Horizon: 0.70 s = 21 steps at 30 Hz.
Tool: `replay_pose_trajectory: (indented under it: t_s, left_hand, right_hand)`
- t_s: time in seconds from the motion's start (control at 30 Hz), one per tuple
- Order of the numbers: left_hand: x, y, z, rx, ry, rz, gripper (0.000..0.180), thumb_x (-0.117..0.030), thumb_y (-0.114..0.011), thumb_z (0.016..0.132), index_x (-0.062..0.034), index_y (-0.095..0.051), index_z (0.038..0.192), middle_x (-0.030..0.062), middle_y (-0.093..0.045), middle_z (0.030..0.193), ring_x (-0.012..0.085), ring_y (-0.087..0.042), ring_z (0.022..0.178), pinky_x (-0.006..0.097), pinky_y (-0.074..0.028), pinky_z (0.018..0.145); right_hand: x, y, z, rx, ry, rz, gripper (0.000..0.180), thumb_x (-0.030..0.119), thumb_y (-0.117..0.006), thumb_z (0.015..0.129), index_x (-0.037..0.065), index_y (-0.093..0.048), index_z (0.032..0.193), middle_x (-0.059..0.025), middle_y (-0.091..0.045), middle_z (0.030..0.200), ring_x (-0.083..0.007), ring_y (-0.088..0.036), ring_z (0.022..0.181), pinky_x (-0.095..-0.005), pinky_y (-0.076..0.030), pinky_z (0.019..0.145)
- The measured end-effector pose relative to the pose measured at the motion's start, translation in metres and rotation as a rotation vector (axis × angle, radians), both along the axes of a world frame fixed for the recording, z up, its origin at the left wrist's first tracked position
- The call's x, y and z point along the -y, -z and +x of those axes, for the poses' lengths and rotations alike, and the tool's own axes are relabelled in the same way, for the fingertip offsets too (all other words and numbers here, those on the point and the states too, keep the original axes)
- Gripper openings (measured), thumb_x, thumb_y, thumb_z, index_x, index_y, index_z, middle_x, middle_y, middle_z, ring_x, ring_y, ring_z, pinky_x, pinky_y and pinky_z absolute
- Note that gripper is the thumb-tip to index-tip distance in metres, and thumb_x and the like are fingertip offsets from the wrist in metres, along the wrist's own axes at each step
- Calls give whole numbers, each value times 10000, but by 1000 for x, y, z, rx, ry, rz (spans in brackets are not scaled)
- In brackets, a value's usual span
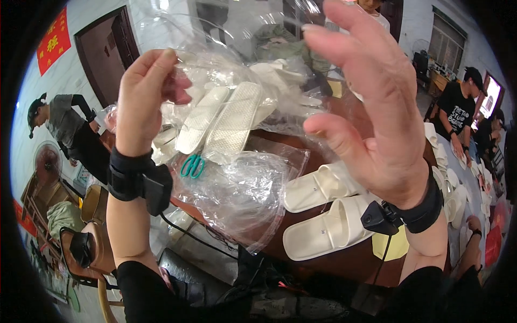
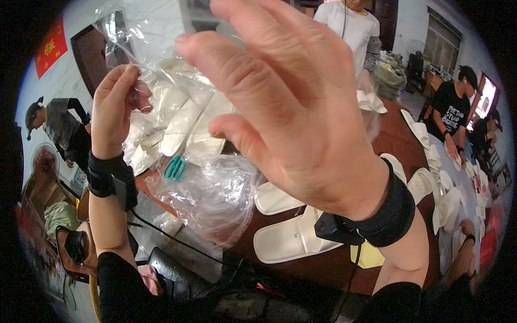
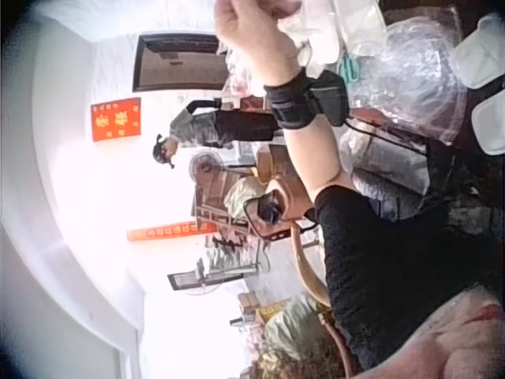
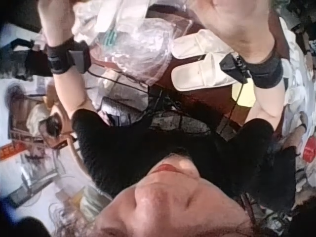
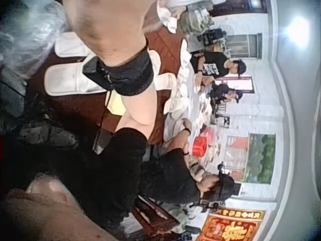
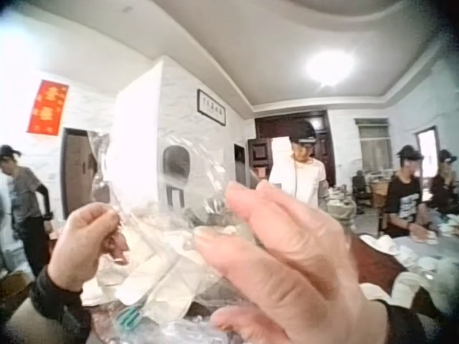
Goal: Applying small circular labels to the inside of white foam slippers and organizing them on a table for production.
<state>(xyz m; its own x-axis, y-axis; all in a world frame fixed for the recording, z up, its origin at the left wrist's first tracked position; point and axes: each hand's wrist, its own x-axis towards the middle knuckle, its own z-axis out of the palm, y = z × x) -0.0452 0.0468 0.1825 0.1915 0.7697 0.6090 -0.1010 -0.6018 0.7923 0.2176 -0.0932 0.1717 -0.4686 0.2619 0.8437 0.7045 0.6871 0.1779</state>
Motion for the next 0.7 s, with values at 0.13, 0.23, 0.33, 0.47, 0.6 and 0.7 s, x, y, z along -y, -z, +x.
replay_pose_trajectory:
  t_s: [0.13, 0.23, 0.33, 0.47, 0.6, 0.7]
  left_hand:
    - [-11, 13, -30, -51, 91, -205, 216, -249, -546, 992, -37, -581, 970, 39, -606, 703, 120, -553, 518, 249, -467, 489]
    - [-26, 39, -54, 114, 196, -424, 170, -206, -565, 979, -38, -591, 982, 28, -610, 711, 117, -550, 514, 253, -454, 454]
    - [-31, 57, -78, 326, 256, -698, 125, -165, -577, 970, -44, -608, 986, 30, -626, 735, 121, -582, 547, 268, -478, 450]
    - [-39, 87, -112, 430, 524, -879, 157, -206, -565, 985, -52, -597, 997, 61, -659, 800, 143, -654, 663, 276, -547, 525]
    - [-27, 99, -104, 377, 382, -759, 292, -304, -511, 1012, -30, -588, 1079, 101, -674, 843, 196, -669, 689, 322, -568, 561]
    - [-42, 124, -113, 181, 229, -652, 434, -408, -511, 997, 10, -589, 1084, 135, -685, 871, 221, -684, 745, 324, -542, 629]
  right_hand:
    - [-7, 7, -26, 99, 115, -70, 771, 285, -753, 795, 76, -400, 1447, -169, -464, 1435, -294, -414, 1351, -403, -268, 1148]
    - [-19, 18, -46, 134, 216, -79, 905, 318, -808, 685, 170, -389, 1473, -171, -351, 1513, -330, -308, 1411, -450, -214, 1168]
    - [-45, 42, -55, 208, 265, -210, 867, 190, -791, 722, 233, -378, 1483, -151, -270, 1554, -364, -382, 1360, -454, -348, 1095]
    - [-82, 70, -57, 131, 114, -489, 724, -49, -603, 779, 191, -440, 1442, -184, -482, 1402, -369, -574, 1161, -368, -495, 942]
    - [-108, 78, -46, -38, -59, -498, 605, -109, -431, 808, 115, -535, 1360, -192, -641, 1208, -329, -662, 1032, -320, -516, 905]
    - [-111, 67, -31, -196, -30, -622, 585, -103, -378, 789, 66, -565, 1316, -214, -654, 1153, -282, -651, 1078, -316, -496, 906]
